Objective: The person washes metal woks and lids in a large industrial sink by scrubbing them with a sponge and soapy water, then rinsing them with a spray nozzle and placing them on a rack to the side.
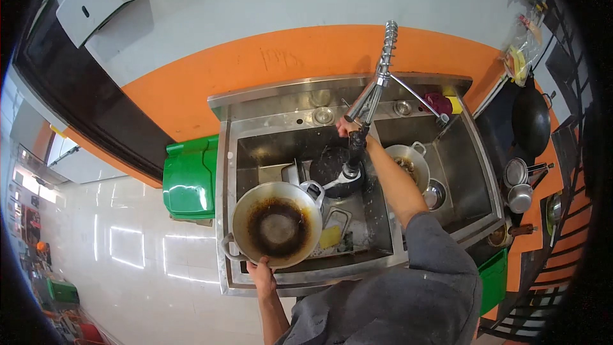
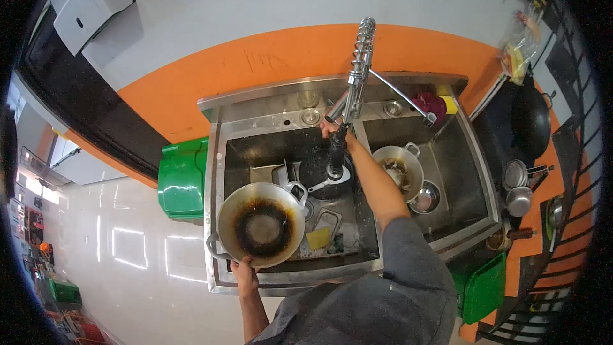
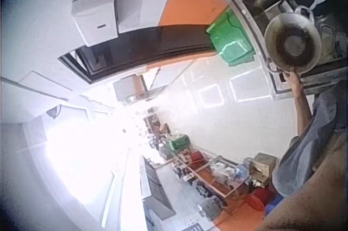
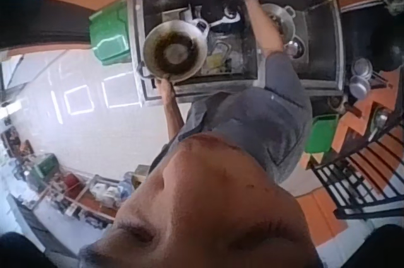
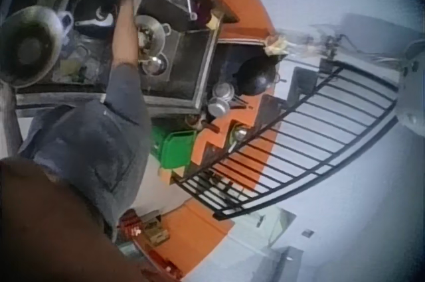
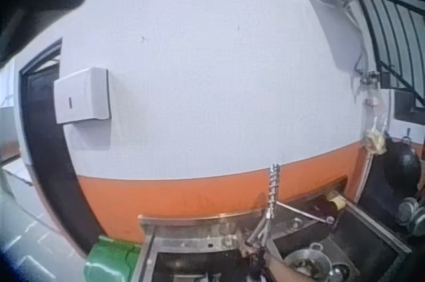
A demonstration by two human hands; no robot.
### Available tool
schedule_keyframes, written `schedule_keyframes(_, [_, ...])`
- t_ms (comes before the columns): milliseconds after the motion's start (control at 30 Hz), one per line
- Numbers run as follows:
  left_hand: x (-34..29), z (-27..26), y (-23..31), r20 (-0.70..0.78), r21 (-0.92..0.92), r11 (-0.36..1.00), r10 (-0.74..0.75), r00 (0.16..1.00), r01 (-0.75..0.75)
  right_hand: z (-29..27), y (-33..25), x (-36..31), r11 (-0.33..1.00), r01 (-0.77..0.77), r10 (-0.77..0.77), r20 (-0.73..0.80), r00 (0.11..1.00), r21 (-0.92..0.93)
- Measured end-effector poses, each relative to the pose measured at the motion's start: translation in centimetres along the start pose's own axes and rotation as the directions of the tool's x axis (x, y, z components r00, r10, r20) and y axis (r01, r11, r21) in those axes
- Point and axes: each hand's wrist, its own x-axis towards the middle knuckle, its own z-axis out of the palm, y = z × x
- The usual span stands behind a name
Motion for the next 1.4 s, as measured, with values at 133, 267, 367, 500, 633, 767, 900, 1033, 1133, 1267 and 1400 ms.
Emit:
schedule_keyframes(133, [0.2,0.2,0.2,-0.034,0.016,0.999,-0.036,0.999,0.037,-5.6,-4.4,-4.5,0.889,0.12,-0.21,-0.16,0.964,-0.442])
schedule_keyframes(267, [0.1,0.5,0.2,-0.017,-0.026,0.998,0.053,0.998,-0.054,-8.5,-12.3,-6.4,0.776,0.321,-0.519,-0.261,0.814,-0.542])
schedule_keyframes(367, [-0.2,1.0,1.0,0.018,0.01,0.999,0.036,0.999,-0.036,-10.8,-13.7,-4.2,0.535,0.615,-0.642,0.194,0.742,-0.579])
schedule_keyframes(500, [-0.1,-0.1,0.3,-0.011,0.049,0.999,0.017,1.0,-0.016,-9.9,-16.6,-0.5,0.768,0.515,-0.251,0.56,0.789,-0.382])
schedule_keyframes(633, [-1.1,0.7,0.2,-0.062,0.016,1.0,0.003,0.998,-0.002,-9.1,-18.2,-0.4,0.842,0.31,0.047,0.632,0.774,-0.442])
schedule_keyframes(767, [-1.7,0.9,-0.1,-0.053,0.006,1.0,-0.014,0.998,0.014,-9.7,-14.7,0.1,0.793,0.468,-0.156,0.612,0.775,-0.39])
schedule_keyframes(900, [-1.6,1.5,-0.4,-0.06,-0.056,0.996,-0.071,0.996,0.067,-10.3,-14.0,1.1,0.863,0.41,-0.125,0.661,0.74,-0.295])
schedule_keyframes(1033, [-1.0,0.9,-1.6,-0.003,-0.067,0.997,-0.049,0.999,0.049,-9.3,-15.7,-0.5,0.916,0.285,-0.067,0.593,0.803,-0.283])
schedule_keyframes(1133, [0.0,1.2,-2.3,-0.014,-0.124,0.992,0.036,0.999,-0.038,-8.7,-15.5,-1.9,0.926,0.303,-0.147,0.524,0.839,-0.224])
schedule_keyframes(1267, [-0.9,1.9,-1.1,0.019,-0.072,0.997,0.001,1.0,0.0,-7.9,-13.0,-2.7,0.741,0.536,-0.35,0.448,0.823,-0.405])
schedule_keyframes(1400, [-1.4,2.4,-0.1,-0.004,0.0,0.999,-0.053,0.999,0.053,-4.9,-10.6,-4.2,0.428,0.497,-0.646,0.128,0.752,-0.755])
